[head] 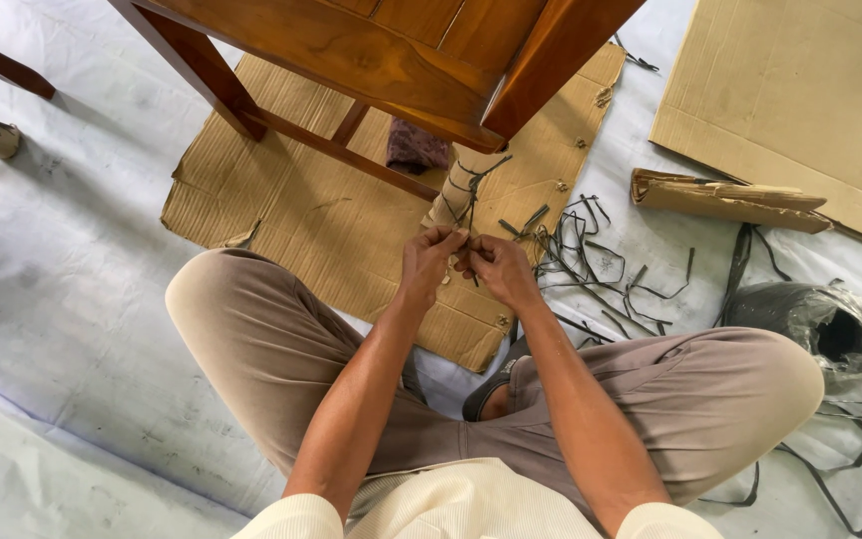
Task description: The recorder is wrapping a wooden chair leg with protective cardboard strips and securing them with plastic ties.
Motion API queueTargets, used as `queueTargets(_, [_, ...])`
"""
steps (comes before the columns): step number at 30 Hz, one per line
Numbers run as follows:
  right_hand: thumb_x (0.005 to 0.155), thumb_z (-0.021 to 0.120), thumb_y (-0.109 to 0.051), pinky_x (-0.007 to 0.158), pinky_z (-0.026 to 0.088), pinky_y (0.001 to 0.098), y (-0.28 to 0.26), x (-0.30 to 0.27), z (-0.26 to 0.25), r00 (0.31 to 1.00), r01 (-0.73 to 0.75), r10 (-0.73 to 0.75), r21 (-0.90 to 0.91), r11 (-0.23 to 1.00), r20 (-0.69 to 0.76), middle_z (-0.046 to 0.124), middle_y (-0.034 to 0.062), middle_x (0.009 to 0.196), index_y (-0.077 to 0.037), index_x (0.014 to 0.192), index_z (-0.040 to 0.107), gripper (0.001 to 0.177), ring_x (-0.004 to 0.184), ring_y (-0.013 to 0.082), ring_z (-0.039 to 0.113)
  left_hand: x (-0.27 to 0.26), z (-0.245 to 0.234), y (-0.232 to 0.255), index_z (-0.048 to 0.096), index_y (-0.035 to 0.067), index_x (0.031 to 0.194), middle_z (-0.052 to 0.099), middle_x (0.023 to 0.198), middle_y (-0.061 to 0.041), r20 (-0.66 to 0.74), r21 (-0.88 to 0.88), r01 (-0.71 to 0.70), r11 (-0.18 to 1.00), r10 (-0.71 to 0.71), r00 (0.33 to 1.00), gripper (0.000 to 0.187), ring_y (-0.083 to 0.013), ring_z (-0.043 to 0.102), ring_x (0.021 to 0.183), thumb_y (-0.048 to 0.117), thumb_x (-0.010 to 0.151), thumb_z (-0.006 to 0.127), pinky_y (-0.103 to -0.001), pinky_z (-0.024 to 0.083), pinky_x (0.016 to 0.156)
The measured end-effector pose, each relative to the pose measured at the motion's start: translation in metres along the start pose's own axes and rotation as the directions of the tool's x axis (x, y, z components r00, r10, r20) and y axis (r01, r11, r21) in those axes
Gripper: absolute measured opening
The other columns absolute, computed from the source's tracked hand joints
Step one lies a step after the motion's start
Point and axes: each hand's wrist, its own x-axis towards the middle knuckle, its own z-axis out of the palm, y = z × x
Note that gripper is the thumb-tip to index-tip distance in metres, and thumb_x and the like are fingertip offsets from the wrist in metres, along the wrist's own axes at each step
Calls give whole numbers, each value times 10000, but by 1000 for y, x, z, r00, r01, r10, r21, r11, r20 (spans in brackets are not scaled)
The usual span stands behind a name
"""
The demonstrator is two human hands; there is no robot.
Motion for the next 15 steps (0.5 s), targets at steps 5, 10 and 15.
queueTargets(5, [949, 600, -90, 701, 587, 299, -2, 0, -2, 999, -41, 42, -90, 995, 13, 781, 97, 864, 49, 988, 722, 189, 740, 145, 718, -11, 8, 15, 714, -28, 876, 643, 699, -63, 33, 23, 46, 999, -47, 998, 199, -147, 554, 546, 166, 903, 743, -326, 468, 474])
queueTargets(10, [905, 687, -186, 750, 562, 319, -29, -5, -19, 998, 39, -11, -423, 905, 68, 781, 99, 873, -17, 1004, 764, 210, 778, 144, 727, -2, 0, -1, 760, -29, 918, 669, 716, -15, -4, 149, -36, 988, 37, 999, 220, -92, 550, 585, 190, 894, 769, -282, 433, 524])
queueTargets(15, [899, 695, -205, 771, 562, 307, -45, -10, -24, 981, 71, -145, -461, 885, -127, 790, 82, 941, -72, 1055, 782, 223, 841, 154, 742, -10, 8, 10, 799, -10, 968, 624, 707, 4, -118, 299, 27, 954, 9, 993, 263, -88, 474, 589, 232, 866, 800, -301, 370, 521])
